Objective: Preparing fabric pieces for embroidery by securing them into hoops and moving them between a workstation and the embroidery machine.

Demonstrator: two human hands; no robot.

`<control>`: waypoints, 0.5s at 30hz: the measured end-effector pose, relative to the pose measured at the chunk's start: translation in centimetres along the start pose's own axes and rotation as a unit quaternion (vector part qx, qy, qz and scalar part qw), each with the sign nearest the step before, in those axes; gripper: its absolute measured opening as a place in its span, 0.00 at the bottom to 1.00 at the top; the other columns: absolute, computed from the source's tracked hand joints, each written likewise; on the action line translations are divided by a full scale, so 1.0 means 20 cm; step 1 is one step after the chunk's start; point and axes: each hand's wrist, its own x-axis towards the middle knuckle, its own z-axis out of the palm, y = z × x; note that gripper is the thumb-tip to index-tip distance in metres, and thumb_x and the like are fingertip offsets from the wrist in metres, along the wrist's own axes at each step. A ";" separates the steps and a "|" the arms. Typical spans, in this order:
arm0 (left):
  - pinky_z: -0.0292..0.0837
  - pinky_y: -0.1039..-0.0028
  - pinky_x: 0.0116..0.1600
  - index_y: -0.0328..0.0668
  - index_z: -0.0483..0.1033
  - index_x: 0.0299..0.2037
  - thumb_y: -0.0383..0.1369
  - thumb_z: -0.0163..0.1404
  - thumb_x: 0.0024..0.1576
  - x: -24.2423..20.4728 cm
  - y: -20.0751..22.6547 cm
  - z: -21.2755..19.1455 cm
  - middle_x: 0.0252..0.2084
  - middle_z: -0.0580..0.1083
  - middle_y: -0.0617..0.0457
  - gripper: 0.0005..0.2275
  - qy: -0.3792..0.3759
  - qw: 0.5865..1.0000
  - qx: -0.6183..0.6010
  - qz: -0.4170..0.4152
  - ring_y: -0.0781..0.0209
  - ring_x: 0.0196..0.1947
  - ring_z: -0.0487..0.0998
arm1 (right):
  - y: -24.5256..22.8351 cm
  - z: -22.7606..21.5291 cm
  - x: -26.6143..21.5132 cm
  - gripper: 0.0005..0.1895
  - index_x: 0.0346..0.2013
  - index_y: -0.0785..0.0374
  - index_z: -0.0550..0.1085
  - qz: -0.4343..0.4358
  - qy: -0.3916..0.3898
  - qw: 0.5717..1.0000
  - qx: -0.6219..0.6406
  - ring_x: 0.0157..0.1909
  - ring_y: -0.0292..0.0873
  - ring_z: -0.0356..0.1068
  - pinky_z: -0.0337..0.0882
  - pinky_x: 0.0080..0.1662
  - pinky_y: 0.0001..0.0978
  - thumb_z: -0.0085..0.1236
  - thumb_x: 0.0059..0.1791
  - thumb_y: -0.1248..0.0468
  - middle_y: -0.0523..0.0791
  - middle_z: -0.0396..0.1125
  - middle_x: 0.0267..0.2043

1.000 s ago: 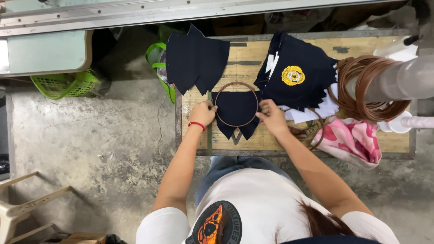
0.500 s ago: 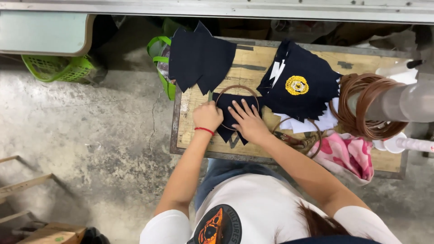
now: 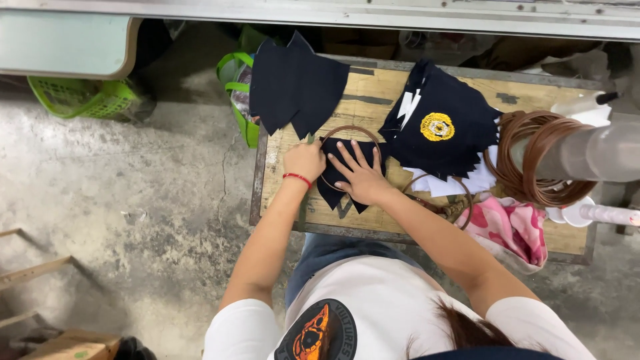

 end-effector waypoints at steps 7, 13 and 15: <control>0.77 0.47 0.60 0.42 0.76 0.57 0.23 0.57 0.52 -0.16 0.17 -0.41 0.51 0.78 0.36 0.20 0.092 0.922 -0.367 0.077 0.32 0.56 0.79 | 0.15 -0.05 -0.25 0.45 0.83 0.59 0.54 -0.061 0.424 0.871 0.242 0.85 0.65 0.32 0.42 0.78 0.63 0.65 0.56 0.56 0.59 0.33 0.86; 0.77 0.56 0.63 0.40 0.79 0.64 0.24 0.52 0.64 -0.23 0.34 -0.73 0.58 0.81 0.38 0.18 -0.014 0.890 -0.292 0.349 0.41 0.59 0.82 | 0.14 -0.05 -0.57 0.16 0.60 0.59 0.80 -0.024 0.427 0.839 0.337 0.63 0.56 0.75 0.73 0.63 0.51 0.59 0.58 0.62 0.53 0.78 0.57; 0.79 0.56 0.60 0.44 0.82 0.61 0.30 0.53 0.65 -0.17 0.31 -0.59 0.55 0.83 0.42 0.14 -0.044 0.889 -0.246 0.383 0.43 0.56 0.83 | 0.09 0.05 -0.65 0.16 0.61 0.56 0.78 0.040 0.423 0.859 0.285 0.57 0.53 0.78 0.76 0.59 0.49 0.57 0.58 0.59 0.51 0.79 0.51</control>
